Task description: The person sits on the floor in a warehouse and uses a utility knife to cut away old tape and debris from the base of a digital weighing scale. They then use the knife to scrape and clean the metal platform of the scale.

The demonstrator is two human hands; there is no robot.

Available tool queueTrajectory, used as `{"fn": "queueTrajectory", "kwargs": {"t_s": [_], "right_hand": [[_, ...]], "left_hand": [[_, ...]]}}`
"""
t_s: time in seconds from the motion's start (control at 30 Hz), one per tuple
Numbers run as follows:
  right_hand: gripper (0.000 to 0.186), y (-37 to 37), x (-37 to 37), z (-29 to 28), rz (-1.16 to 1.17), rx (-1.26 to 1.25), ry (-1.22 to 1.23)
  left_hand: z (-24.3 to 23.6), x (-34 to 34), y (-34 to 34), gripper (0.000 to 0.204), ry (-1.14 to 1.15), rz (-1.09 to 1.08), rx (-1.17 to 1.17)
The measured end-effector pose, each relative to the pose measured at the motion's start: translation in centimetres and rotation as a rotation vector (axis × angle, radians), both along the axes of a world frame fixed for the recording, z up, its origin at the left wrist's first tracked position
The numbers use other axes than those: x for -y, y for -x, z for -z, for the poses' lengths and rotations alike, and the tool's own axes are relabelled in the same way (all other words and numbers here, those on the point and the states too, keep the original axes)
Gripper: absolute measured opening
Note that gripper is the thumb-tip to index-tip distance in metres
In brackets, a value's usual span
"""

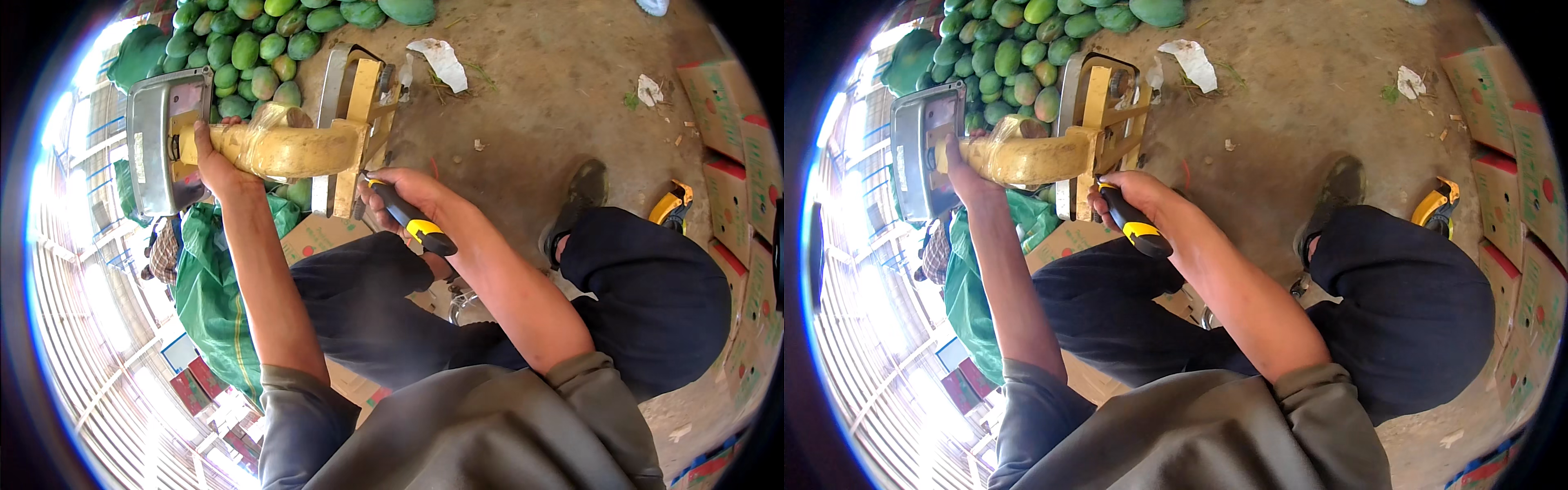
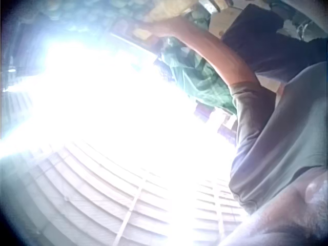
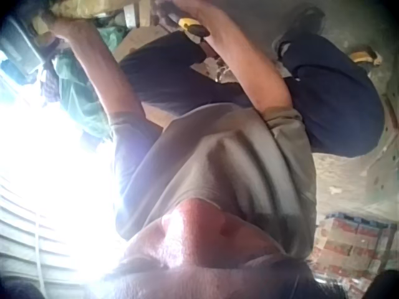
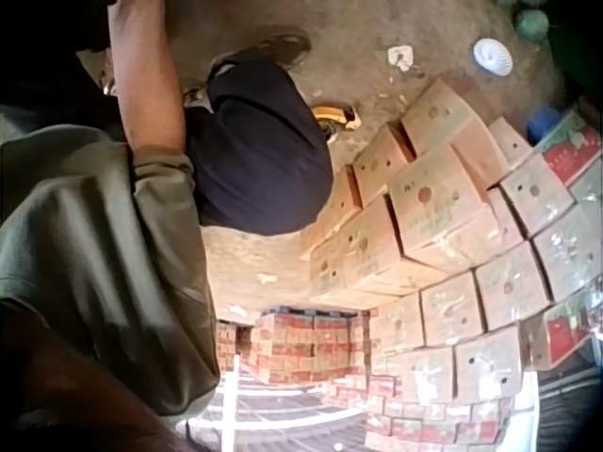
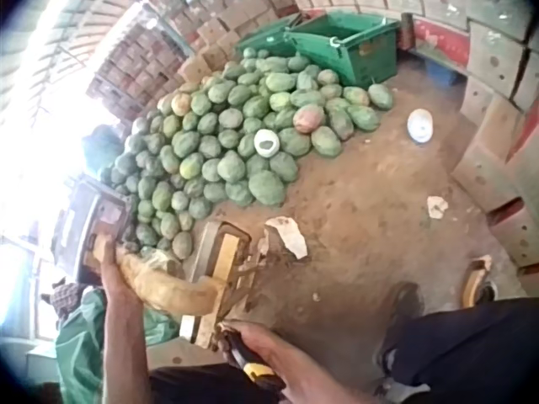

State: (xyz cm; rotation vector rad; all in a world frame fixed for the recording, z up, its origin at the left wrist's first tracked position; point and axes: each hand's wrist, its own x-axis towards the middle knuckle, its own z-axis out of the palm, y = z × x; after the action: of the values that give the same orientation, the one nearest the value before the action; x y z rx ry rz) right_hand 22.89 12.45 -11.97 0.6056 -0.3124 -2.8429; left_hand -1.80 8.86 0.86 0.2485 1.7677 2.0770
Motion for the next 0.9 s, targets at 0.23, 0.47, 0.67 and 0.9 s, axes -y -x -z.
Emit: {"fn": "queueTrajectory", "kwargs": {"t_s": [0.23, 0.47, 0.67, 0.9], "right_hand": [[0.028, 0.0, 3.7, -2.9, 0.234, 0.140, 0.003], [0.030, 0.7, 7.0, -2.8, 0.499, 0.067, 0.167], [0.031, 0.4, 3.7, 0.0, 0.175, 0.046, -0.033], [0.028, 0.4, 1.7, 0.4, 0.052, -0.005, -0.076]], "left_hand": [[-0.4, 0.0, -0.6, 0.033, 0.046, -0.054, -0.003], [0.0, -0.2, -0.4, 0.034, 0.020, -0.041, 0.004], [-0.2, 0.0, -0.2, 0.034, 0.070, -0.056, -0.024], [0.0, 0.0, -0.1, 0.034, 0.059, -0.039, -0.023]]}}
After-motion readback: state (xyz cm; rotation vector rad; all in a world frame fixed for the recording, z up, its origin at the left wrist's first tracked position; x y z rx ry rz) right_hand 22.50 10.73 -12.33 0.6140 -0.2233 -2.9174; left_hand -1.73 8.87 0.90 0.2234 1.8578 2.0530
